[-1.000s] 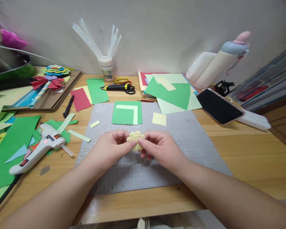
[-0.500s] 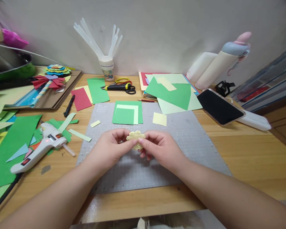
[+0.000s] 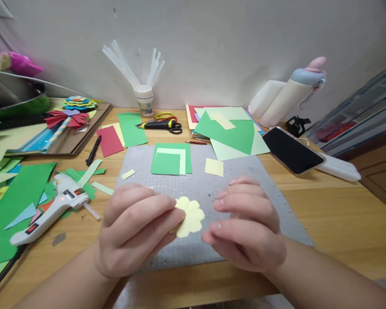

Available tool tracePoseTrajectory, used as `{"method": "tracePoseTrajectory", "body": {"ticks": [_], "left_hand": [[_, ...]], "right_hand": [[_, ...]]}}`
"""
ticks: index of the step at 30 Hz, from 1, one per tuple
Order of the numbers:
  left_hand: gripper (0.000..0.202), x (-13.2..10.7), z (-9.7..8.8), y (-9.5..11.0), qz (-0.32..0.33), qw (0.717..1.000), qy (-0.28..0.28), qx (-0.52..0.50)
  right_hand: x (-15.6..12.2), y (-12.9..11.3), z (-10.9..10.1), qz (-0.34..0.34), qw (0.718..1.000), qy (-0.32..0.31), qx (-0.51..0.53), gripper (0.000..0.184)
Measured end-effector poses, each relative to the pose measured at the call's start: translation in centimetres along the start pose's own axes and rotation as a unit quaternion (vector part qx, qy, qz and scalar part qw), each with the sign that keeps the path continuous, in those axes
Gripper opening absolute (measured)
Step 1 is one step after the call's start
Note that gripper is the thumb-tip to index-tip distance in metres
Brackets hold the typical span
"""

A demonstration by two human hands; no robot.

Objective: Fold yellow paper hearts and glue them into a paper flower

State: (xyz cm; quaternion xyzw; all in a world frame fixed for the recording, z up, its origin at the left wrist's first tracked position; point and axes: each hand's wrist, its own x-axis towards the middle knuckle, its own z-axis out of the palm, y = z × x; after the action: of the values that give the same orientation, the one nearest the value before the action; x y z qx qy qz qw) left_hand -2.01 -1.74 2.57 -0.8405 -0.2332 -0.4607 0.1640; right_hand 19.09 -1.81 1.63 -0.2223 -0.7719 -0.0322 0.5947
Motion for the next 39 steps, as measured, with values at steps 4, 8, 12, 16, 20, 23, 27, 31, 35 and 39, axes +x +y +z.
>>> {"method": "tracePoseTrajectory", "body": {"ticks": [4, 8, 12, 16, 20, 23, 27, 31, 35, 39], "left_hand": [[0.013, 0.9, 0.0, 0.2, 0.03, 1.0, 0.008, 0.006], [0.016, 1.4, -0.3, 0.3, 0.035, 0.999, 0.011, 0.016], [0.016, 1.3, -0.6, 0.3, 0.036, 0.999, -0.01, 0.022], [0.017, 1.4, -0.7, 0.5, 0.032, 0.999, -0.011, 0.023], [0.017, 1.4, -0.5, 0.4, 0.034, 0.999, -0.015, 0.016], [0.013, 1.1, -0.6, 0.4, 0.036, 0.999, -0.019, -0.001], [0.009, 0.9, -0.1, 0.9, -0.057, 0.994, -0.03, -0.088], [0.012, 1.2, 1.3, 1.4, -0.363, 0.889, -0.098, -0.262], [0.006, 1.1, 2.5, 1.2, -0.569, 0.704, -0.111, -0.41], [0.014, 0.8, 2.8, 0.9, -0.646, 0.584, -0.063, -0.488]], "right_hand": [[0.0, -0.4, 0.4, -0.03, 0.999, 0.02, -0.041, 0.015], [-0.2, -0.5, 0.4, -0.031, 0.999, 0.015, -0.031, 0.019], [-0.3, -0.5, 0.2, -0.029, 0.999, -0.012, -0.017, 0.023], [-0.3, -0.3, 0.1, -0.032, 0.999, -0.023, -0.02, 0.025], [-0.4, -0.1, 0.1, -0.036, 0.999, -0.035, -0.009, 0.022], [-0.3, 0.0, 0.1, -0.032, 0.999, -0.038, 0.005, 0.017], [-0.1, 0.0, 0.1, -0.007, 0.999, -0.026, 0.039, 0.01], [-0.1, 0.2, 0.6, 0.158, 0.971, -0.122, 0.133, 0.019], [-0.8, 0.3, 1.6, 0.381, 0.878, -0.16, 0.241, 0.01], [-1.4, 0.4, 2.3, 0.508, 0.779, -0.178, 0.32, 0.011]]}}
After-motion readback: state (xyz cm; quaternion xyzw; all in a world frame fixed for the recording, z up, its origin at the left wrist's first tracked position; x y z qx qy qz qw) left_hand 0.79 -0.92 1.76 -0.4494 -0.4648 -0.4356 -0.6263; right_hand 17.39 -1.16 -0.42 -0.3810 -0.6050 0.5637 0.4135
